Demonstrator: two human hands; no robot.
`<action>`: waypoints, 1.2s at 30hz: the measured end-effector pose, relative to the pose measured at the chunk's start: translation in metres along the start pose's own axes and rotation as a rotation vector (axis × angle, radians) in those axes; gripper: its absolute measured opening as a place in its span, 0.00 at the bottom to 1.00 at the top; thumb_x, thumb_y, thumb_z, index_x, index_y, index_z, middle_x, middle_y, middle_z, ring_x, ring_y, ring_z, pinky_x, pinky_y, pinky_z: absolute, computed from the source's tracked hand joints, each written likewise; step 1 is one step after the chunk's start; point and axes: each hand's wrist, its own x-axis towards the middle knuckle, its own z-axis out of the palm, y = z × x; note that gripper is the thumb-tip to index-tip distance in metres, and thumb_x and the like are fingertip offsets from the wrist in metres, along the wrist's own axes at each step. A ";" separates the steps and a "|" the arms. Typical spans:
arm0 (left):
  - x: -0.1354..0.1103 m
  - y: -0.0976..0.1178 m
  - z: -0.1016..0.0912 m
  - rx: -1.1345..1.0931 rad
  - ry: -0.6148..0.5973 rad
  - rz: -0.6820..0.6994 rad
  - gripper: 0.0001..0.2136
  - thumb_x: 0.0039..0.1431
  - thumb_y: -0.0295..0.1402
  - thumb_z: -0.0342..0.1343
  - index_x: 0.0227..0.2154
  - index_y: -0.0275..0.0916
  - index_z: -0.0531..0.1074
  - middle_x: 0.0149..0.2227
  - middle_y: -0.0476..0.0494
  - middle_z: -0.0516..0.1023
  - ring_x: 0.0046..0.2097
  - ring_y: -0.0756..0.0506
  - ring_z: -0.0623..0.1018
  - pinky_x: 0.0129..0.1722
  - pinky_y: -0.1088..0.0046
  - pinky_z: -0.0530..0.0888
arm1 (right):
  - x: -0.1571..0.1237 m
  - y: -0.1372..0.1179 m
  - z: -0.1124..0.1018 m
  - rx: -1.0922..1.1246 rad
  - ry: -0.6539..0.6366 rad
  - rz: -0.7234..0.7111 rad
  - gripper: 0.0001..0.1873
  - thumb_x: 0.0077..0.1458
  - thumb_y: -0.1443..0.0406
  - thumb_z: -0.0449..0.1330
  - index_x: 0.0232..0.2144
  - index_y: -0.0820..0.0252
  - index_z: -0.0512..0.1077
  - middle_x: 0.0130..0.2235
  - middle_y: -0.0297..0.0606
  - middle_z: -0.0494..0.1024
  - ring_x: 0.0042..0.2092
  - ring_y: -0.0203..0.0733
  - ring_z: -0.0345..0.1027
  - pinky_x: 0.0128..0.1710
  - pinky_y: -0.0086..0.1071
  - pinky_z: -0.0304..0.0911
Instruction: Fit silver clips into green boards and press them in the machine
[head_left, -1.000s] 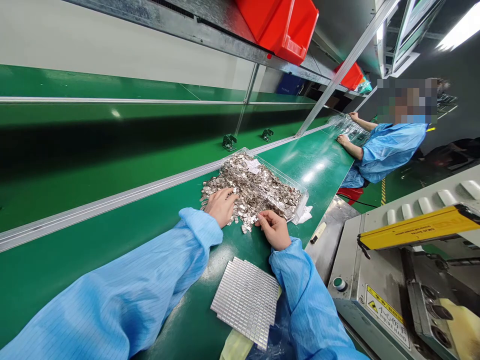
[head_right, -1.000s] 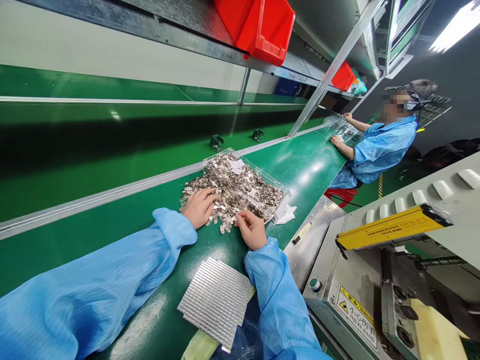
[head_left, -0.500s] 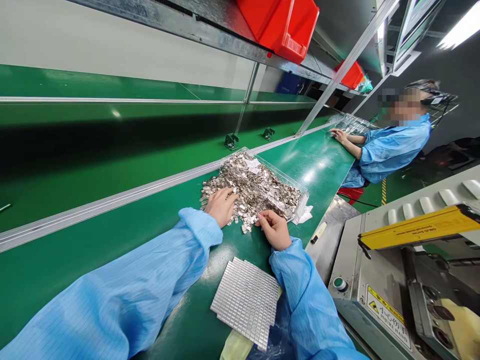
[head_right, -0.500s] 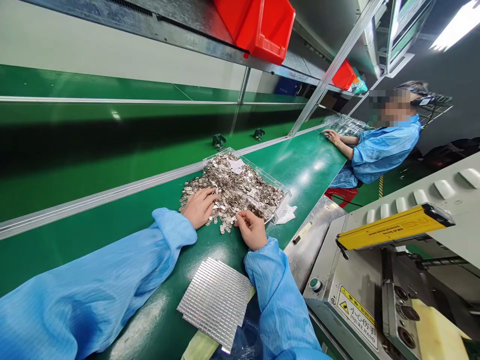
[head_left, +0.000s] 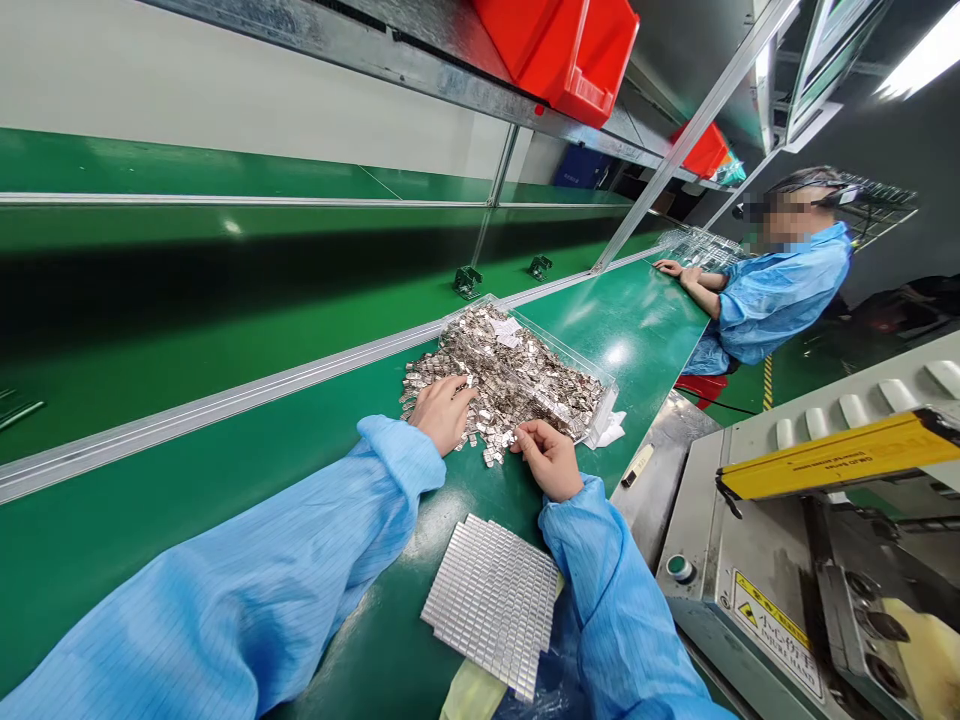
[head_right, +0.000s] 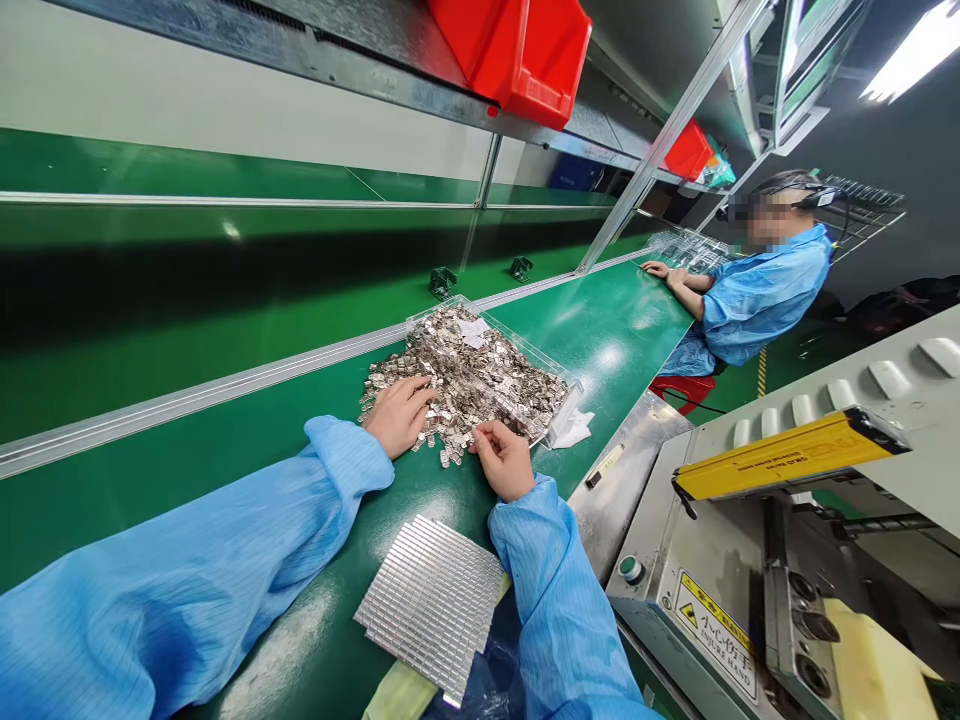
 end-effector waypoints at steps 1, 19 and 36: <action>0.000 0.000 0.000 0.000 0.000 0.000 0.16 0.61 0.27 0.43 0.49 0.43 0.69 0.57 0.38 0.67 0.59 0.37 0.64 0.55 0.51 0.65 | 0.000 0.000 0.000 0.000 0.000 -0.003 0.18 0.57 0.50 0.55 0.30 0.58 0.69 0.23 0.36 0.76 0.24 0.39 0.68 0.24 0.30 0.63; 0.000 0.000 0.000 -0.003 0.005 0.005 0.16 0.61 0.27 0.42 0.49 0.41 0.69 0.57 0.37 0.67 0.60 0.37 0.64 0.55 0.53 0.64 | 0.000 -0.001 0.000 0.017 -0.007 0.013 0.17 0.57 0.50 0.56 0.31 0.58 0.69 0.23 0.37 0.75 0.24 0.38 0.66 0.25 0.31 0.61; -0.001 0.001 -0.001 -0.020 -0.001 -0.001 0.16 0.63 0.29 0.40 0.49 0.40 0.69 0.57 0.37 0.68 0.60 0.37 0.64 0.56 0.52 0.63 | 0.000 0.000 0.000 0.015 -0.004 0.007 0.18 0.57 0.50 0.56 0.30 0.59 0.69 0.23 0.37 0.75 0.23 0.37 0.66 0.24 0.29 0.61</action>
